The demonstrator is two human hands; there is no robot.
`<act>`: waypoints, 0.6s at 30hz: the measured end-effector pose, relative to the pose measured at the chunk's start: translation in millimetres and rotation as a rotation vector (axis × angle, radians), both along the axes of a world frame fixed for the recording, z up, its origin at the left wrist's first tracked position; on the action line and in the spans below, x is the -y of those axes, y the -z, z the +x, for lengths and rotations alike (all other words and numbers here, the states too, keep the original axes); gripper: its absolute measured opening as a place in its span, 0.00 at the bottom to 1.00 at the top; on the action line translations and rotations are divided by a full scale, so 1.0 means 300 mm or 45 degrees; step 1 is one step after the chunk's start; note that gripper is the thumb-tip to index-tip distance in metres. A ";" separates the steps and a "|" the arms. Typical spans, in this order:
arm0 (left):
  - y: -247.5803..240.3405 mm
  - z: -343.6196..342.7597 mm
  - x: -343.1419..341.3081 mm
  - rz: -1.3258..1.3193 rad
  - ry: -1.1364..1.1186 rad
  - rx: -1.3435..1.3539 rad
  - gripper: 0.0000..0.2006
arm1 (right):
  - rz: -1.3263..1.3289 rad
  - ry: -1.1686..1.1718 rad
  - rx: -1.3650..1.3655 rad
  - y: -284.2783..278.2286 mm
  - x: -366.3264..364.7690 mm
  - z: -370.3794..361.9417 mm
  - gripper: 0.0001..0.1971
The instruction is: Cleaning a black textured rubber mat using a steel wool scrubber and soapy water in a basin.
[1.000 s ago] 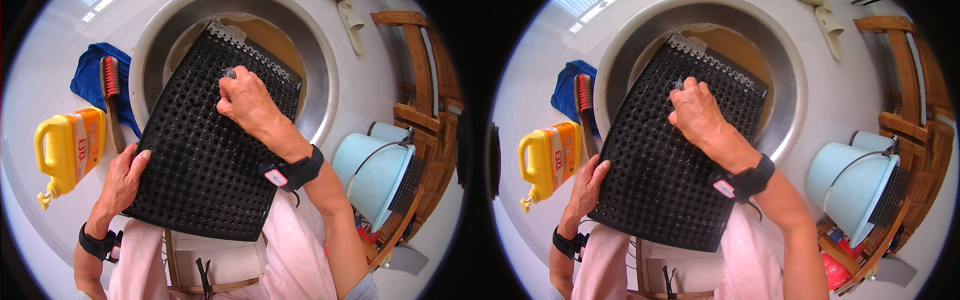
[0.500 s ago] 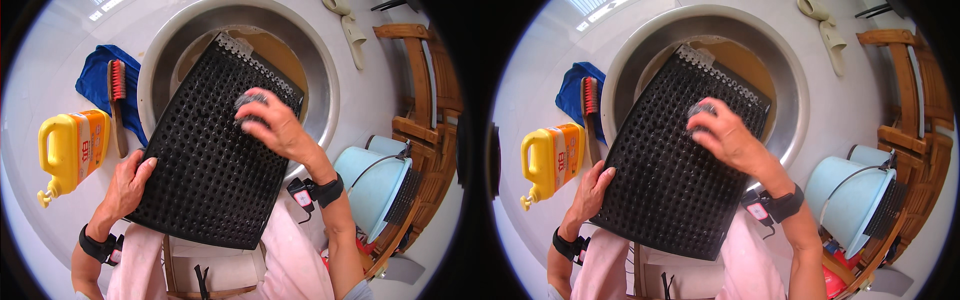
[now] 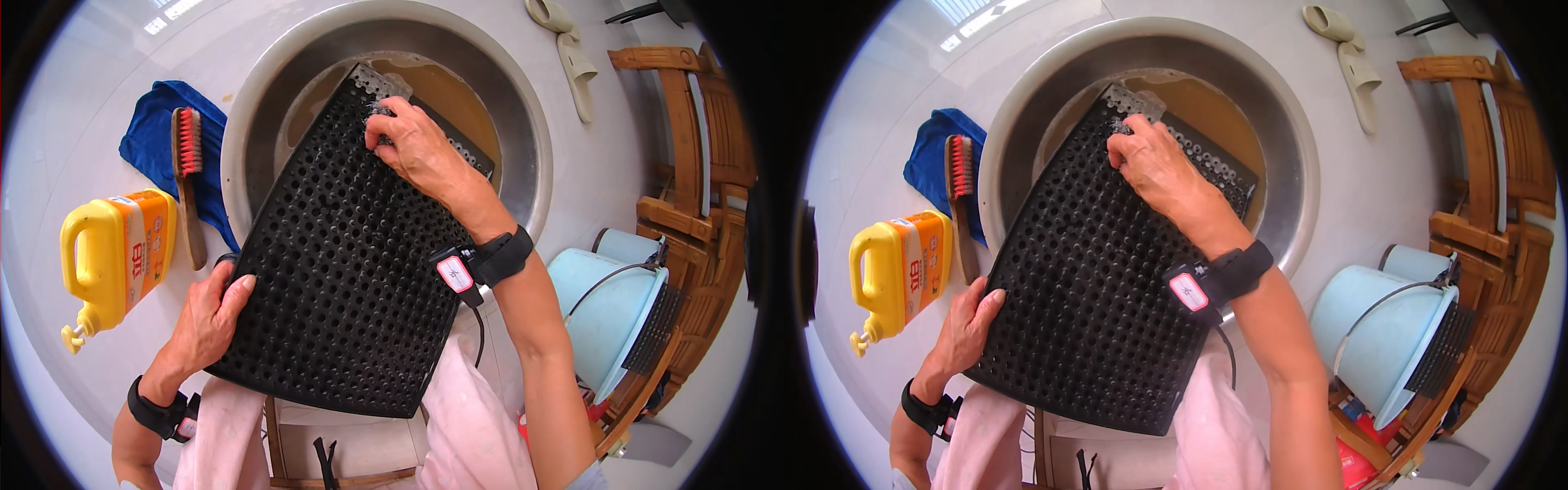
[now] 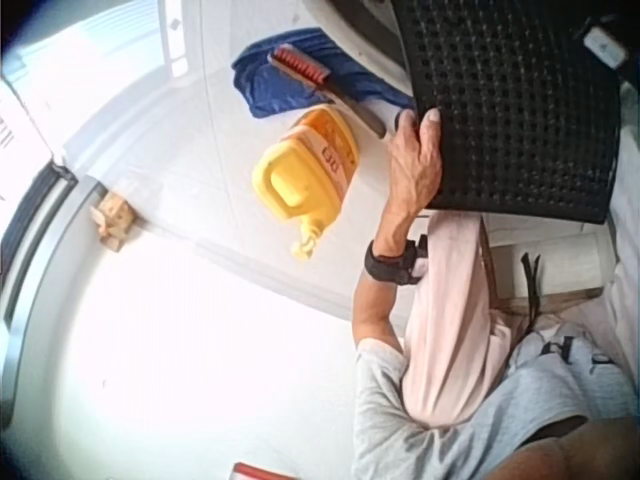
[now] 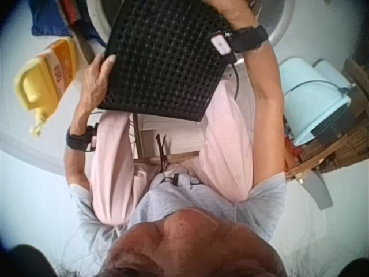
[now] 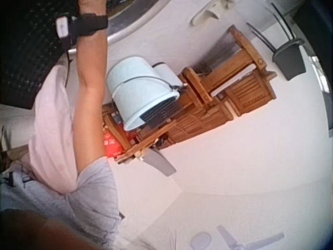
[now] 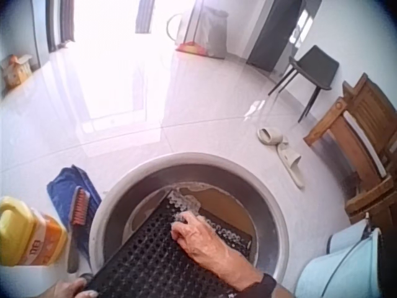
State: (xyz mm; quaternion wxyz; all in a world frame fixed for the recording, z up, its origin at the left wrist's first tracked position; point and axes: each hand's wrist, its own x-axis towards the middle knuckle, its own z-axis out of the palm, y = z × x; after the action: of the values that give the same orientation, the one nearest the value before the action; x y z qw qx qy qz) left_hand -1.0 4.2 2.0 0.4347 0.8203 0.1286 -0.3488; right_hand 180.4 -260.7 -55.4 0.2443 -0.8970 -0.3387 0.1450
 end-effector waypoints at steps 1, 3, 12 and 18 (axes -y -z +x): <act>0.003 -0.003 -0.004 -0.003 -0.005 -0.007 0.21 | 0.001 0.000 -0.004 0.006 -0.007 -0.001 0.06; 0.004 -0.003 -0.006 -0.008 -0.005 -0.011 0.21 | -0.038 0.033 -0.007 0.009 -0.015 0.005 0.04; 0.006 -0.003 -0.002 -0.038 0.004 -0.031 0.22 | -0.006 0.193 0.085 0.038 -0.035 -0.008 0.05; 0.007 -0.007 -0.005 -0.022 -0.004 -0.024 0.22 | -0.015 0.376 0.066 0.058 -0.060 -0.013 0.06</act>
State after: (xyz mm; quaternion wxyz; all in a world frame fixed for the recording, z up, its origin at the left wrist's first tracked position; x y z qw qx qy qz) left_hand -2.9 5.6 -0.1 0.4412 0.8128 0.1310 -0.3571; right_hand 176.5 -242.7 -72.8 0.2488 -0.9420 -0.2084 0.0862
